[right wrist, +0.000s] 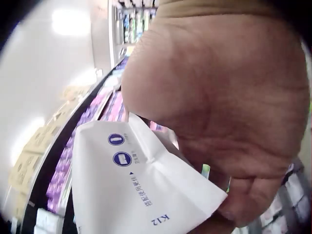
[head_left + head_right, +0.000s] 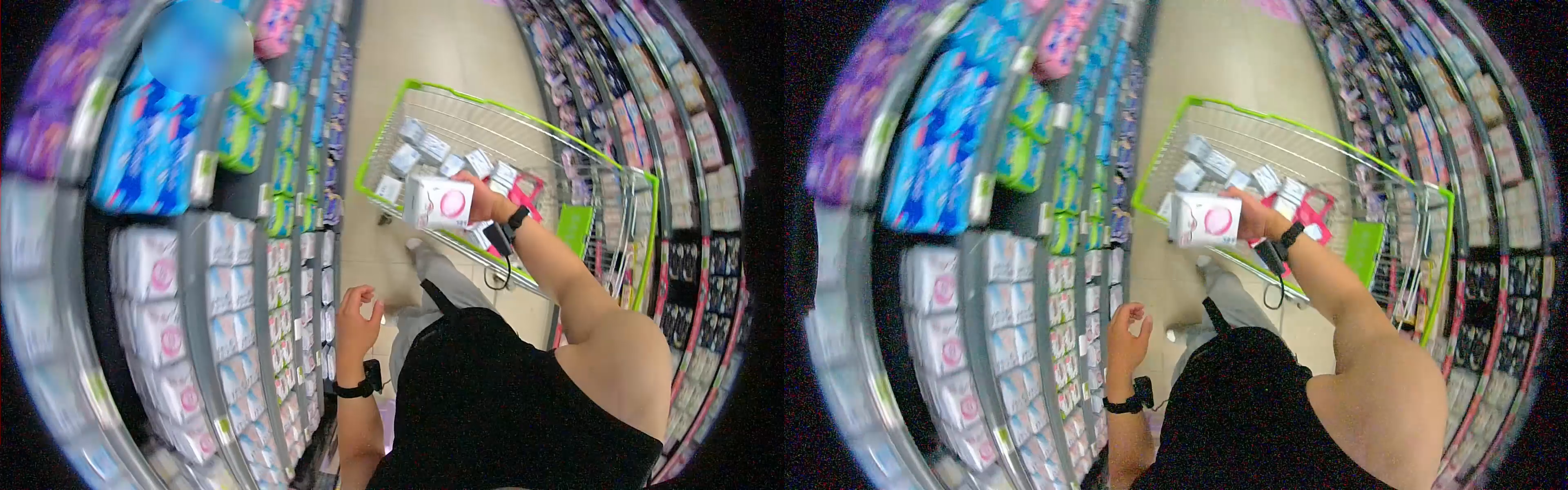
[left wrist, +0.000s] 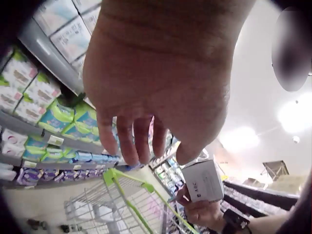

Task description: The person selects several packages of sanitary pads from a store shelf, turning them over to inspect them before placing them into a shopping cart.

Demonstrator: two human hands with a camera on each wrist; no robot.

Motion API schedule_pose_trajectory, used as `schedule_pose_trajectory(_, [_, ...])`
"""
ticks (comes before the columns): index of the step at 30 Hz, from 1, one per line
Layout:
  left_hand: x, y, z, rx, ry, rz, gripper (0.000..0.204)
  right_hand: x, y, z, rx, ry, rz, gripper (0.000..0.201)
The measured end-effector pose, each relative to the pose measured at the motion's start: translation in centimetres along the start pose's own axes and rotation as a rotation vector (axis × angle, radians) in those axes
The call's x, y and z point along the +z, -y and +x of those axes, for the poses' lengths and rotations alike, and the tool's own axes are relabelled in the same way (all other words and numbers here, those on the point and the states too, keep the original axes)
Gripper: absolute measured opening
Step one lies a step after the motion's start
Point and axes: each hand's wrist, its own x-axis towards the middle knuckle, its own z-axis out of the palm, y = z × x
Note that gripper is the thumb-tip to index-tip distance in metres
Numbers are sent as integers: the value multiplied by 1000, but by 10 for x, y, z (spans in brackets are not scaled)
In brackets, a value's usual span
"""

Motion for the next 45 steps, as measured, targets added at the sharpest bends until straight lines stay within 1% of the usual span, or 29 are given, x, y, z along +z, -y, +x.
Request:
schedule_pose_trajectory(2, [-19,3,-31,-36,-118,-139,46,69,-12,8,187,129,-46,55])
schedule_pose_trajectory(3, [-28,-2,-45,-18,-196,-306,53,82,-34,28,251,108,-120,50])
schedule_pose_trajectory(4, [-35,-12,-57,10,-278,-470,60,100,-60,52,268,188,-226,52])
schedule_pose_trajectory(5, [-42,-16,-71,45,-364,-631,66,133,-80,61,309,213,-406,54])
schedule_pose_trajectory(6, [-47,-9,-86,63,-395,-492,68,163,-98,66,345,241,-586,56])
schedule_pose_trajectory(7, [-50,2,-98,71,-424,-351,71,181,-116,81,449,312,-793,63])
schedule_pose_trajectory(8, [-56,10,-110,71,-450,-211,73,205,-131,82,461,454,-852,73])
schedule_pose_trajectory(9, [-68,-3,-125,-28,-399,-319,66,229,-144,83,460,597,-904,83])
schedule_pose_trajectory(12, [-77,30,-164,-53,-607,-363,62,248,-179,100,537,647,-581,87])
schedule_pose_trajectory(13, [-81,32,-176,-65,-690,-378,55,253,-175,106,558,882,-482,87])
schedule_pose_trajectory(15, [-84,38,-196,-129,-820,-602,51,261,-198,120,422,1012,-494,85])
schedule_pose_trajectory(16, [-82,43,-206,-158,-878,-718,50,275,-205,117,353,1072,-489,86])
schedule_pose_trajectory(17, [-77,53,-216,-295,-930,-694,55,286,-208,112,380,992,-538,96])
schedule_pose_trajectory(20, [-69,73,-233,-370,-1017,-834,61,315,-233,103,157,978,-667,95])
schedule_pose_trajectory(21, [-65,87,-239,-381,-982,-859,65,315,-250,110,165,965,-594,98])
schedule_pose_trajectory(24, [-67,83,-242,-243,-984,-970,67,354,-248,64,88,916,-914,90])
schedule_pose_trajectory(27, [-80,70,-242,-94,-934,-1014,71,352,-262,75,19,1005,-985,87])
schedule_pose_trajectory(29, [-82,70,-241,-10,-913,-988,71,339,-278,89,-79,935,-858,79])
schedule_pose_trajectory(30, [-83,69,-241,29,-900,-975,72,342,-280,87,-126,896,-792,75])
schedule_pose_trajectory(33, [-88,64,-241,-101,-766,-771,76,347,-266,84,-9,728,-879,63])
schedule_pose_trajectory(36, [-90,61,-232,-50,-834,-756,79,345,-262,81,77,866,-634,57])
schedule_pose_trajectory(37, [-93,55,-231,-86,-860,-726,81,347,-263,81,70,921,-593,62])
schedule_pose_trajectory(38, [-94,54,-230,-80,-882,-737,80,346,-261,79,7,928,-666,65])
schedule_pose_trajectory(40, [-97,55,-229,-66,-927,-755,79,365,-253,57,-124,941,-810,73])
schedule_pose_trajectory(41, [-97,59,-229,-63,-929,-730,79,366,-253,59,-146,943,-831,78])
schedule_pose_trajectory(43, [-100,67,-233,-73,-877,-686,80,370,-253,65,-188,951,-872,88])
schedule_pose_trajectory(44, [-102,70,-235,-77,-853,-663,80,371,-252,65,-230,938,-880,89])
schedule_pose_trajectory(45, [-101,70,-237,-12,-902,-726,79,377,-248,60,-272,927,-888,90])
